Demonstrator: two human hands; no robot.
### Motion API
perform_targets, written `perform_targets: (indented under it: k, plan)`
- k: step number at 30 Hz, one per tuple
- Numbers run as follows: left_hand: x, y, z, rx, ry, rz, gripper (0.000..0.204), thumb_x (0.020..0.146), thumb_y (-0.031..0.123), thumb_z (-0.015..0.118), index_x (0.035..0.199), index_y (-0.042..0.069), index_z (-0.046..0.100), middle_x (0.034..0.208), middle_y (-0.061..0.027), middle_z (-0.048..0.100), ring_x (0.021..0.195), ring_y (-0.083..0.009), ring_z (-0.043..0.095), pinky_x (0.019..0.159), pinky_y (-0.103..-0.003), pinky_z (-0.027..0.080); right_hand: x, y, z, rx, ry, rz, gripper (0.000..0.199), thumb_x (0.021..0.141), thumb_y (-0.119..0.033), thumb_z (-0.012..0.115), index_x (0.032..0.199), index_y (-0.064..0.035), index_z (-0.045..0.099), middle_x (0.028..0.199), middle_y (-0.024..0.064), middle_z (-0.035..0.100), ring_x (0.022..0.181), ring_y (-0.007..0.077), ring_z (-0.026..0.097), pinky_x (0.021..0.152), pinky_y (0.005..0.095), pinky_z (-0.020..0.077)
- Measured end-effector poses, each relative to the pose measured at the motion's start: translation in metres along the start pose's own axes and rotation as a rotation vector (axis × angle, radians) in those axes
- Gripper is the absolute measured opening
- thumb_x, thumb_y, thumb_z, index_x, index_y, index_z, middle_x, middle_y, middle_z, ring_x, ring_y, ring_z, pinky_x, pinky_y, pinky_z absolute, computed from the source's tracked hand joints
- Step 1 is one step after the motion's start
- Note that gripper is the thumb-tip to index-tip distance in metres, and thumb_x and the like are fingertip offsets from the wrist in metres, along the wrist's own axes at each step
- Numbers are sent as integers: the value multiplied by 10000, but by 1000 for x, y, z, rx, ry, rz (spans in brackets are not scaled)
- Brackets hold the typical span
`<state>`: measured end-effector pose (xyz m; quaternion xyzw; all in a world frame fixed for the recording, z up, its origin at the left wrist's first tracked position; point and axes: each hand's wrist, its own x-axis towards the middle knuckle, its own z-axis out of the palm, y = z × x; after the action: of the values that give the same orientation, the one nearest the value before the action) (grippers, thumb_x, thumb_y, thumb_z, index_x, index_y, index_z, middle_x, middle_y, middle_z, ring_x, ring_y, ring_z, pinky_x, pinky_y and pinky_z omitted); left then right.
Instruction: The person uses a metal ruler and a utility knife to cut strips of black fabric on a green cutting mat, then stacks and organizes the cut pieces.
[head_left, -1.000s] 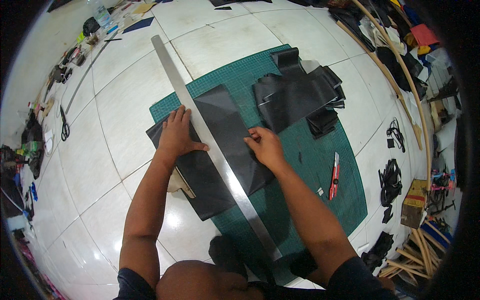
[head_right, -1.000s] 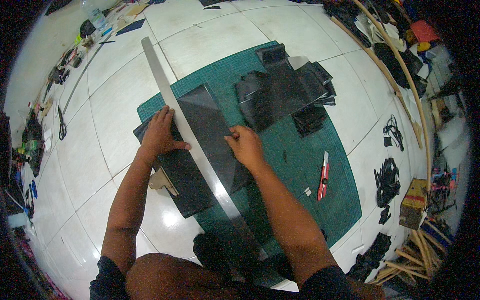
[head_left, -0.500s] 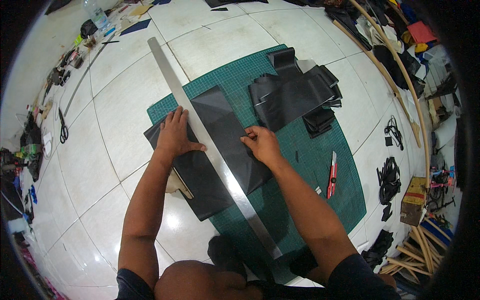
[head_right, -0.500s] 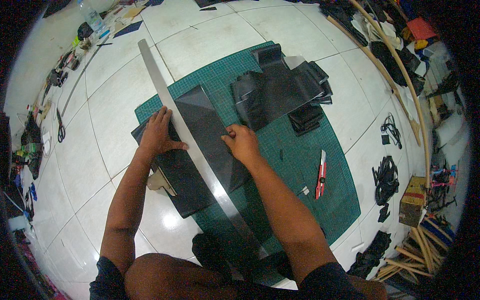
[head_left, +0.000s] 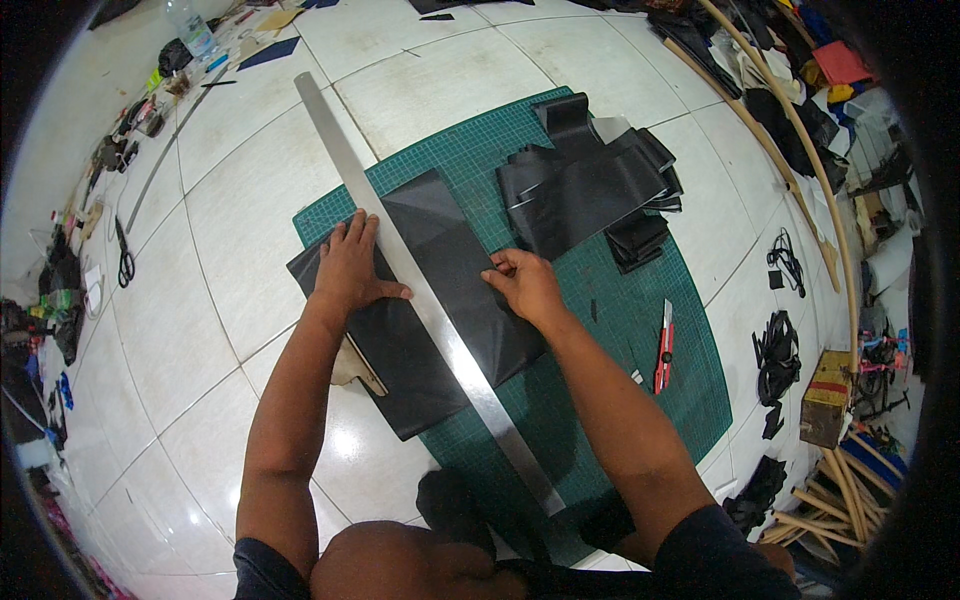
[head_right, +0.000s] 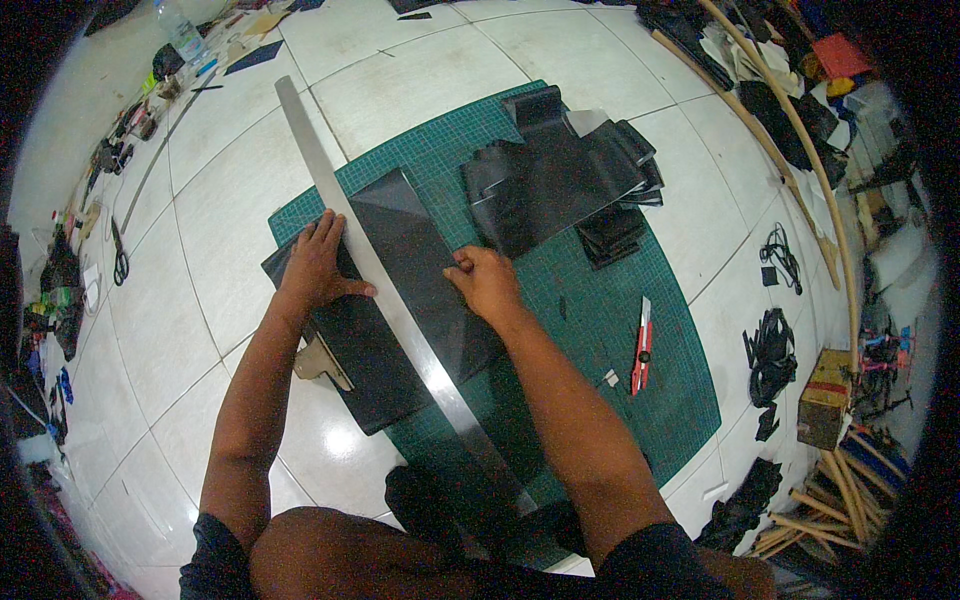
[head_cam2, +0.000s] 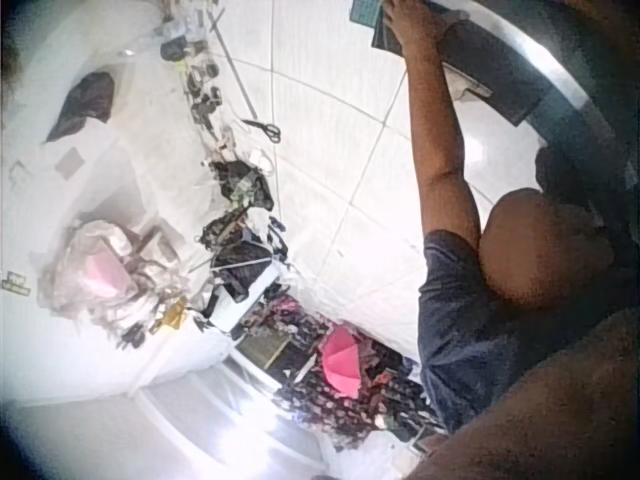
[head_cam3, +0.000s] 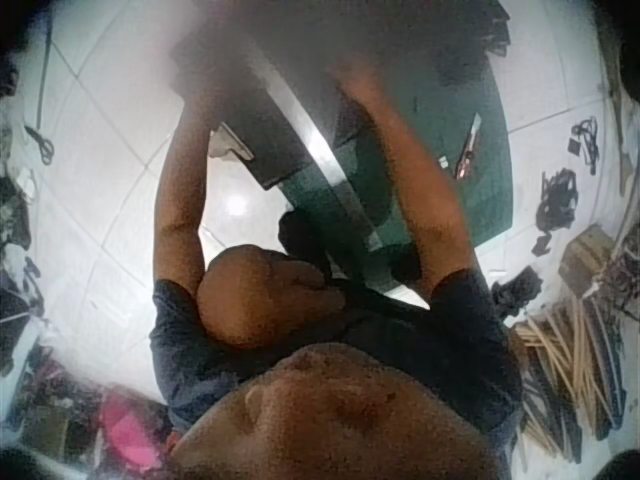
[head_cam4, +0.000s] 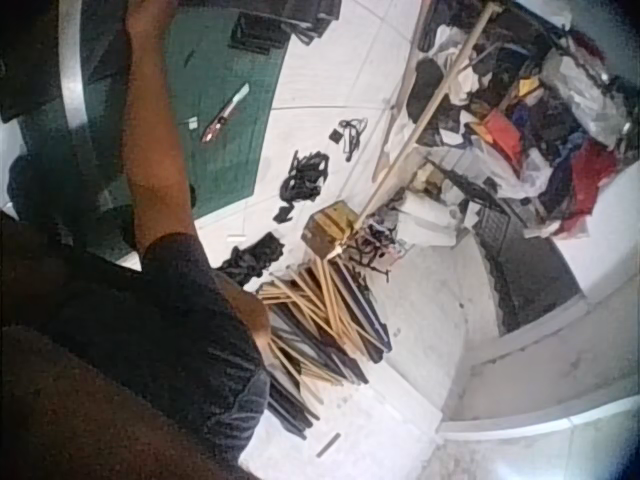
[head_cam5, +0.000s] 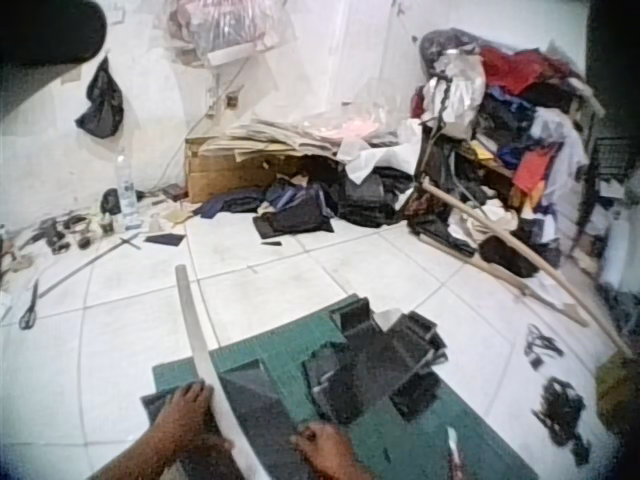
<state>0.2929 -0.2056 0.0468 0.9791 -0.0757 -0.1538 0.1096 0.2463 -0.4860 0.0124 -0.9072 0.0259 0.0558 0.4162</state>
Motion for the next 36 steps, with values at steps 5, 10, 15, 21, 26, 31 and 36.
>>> perform_targets:
  k: [5,10,15,21,26,31,36]
  plan:
    - [3,1,-2,-16,8,34,1401,403,547,957,1538,79,283,1616,-146,248,1462,-428,265,1154,-621,300,2,4,-6,-33,-18,-52,340,771,-237,815,1003,-10,714,909,184,719,852,338,707,774,418,550]
    - [1,-2,-5,-33,8,18,1368,409,496,976,1529,84,308,1604,-159,263,1454,-423,277,1151,-623,295,12,-12,-17,-166,-118,-94,346,762,-242,824,983,3,718,917,172,727,878,317,710,795,410,543]
    - [7,0,0,-29,-1,31,1361,411,474,981,1527,88,304,1609,-169,253,1468,-418,253,1176,-610,259,22,-4,-23,-234,-192,-114,337,738,-308,825,955,-66,738,954,152,724,904,361,696,812,473,540]
    - [6,0,-2,-44,-18,20,1377,407,469,980,1536,89,288,1617,-169,240,1477,-416,237,1182,-611,249,20,-5,-20,-219,-180,-100,338,739,-328,825,956,-82,743,951,133,731,933,350,694,834,462,538]
    - [4,-1,-3,-104,6,48,1360,398,457,984,1548,190,308,1620,-162,234,1475,-433,229,1182,-621,250,19,-6,-20,-188,-188,-88,332,742,-327,823,952,-83,742,956,134,729,941,347,691,845,459,533]
    - [6,6,-10,-43,-64,-13,1295,393,454,984,1524,277,379,1625,-150,227,1476,-430,231,1182,-615,257,19,-3,-19,-236,-165,-166,308,747,-326,819,912,-81,731,951,143,725,935,354,687,836,466,530]
    - [9,-1,-6,-43,-62,24,1304,400,496,974,1530,254,370,1621,-169,221,1469,-455,223,1174,-613,272,18,-6,-19,-213,-156,-150,309,752,-320,815,895,-63,717,926,145,725,906,360,691,806,475,532]
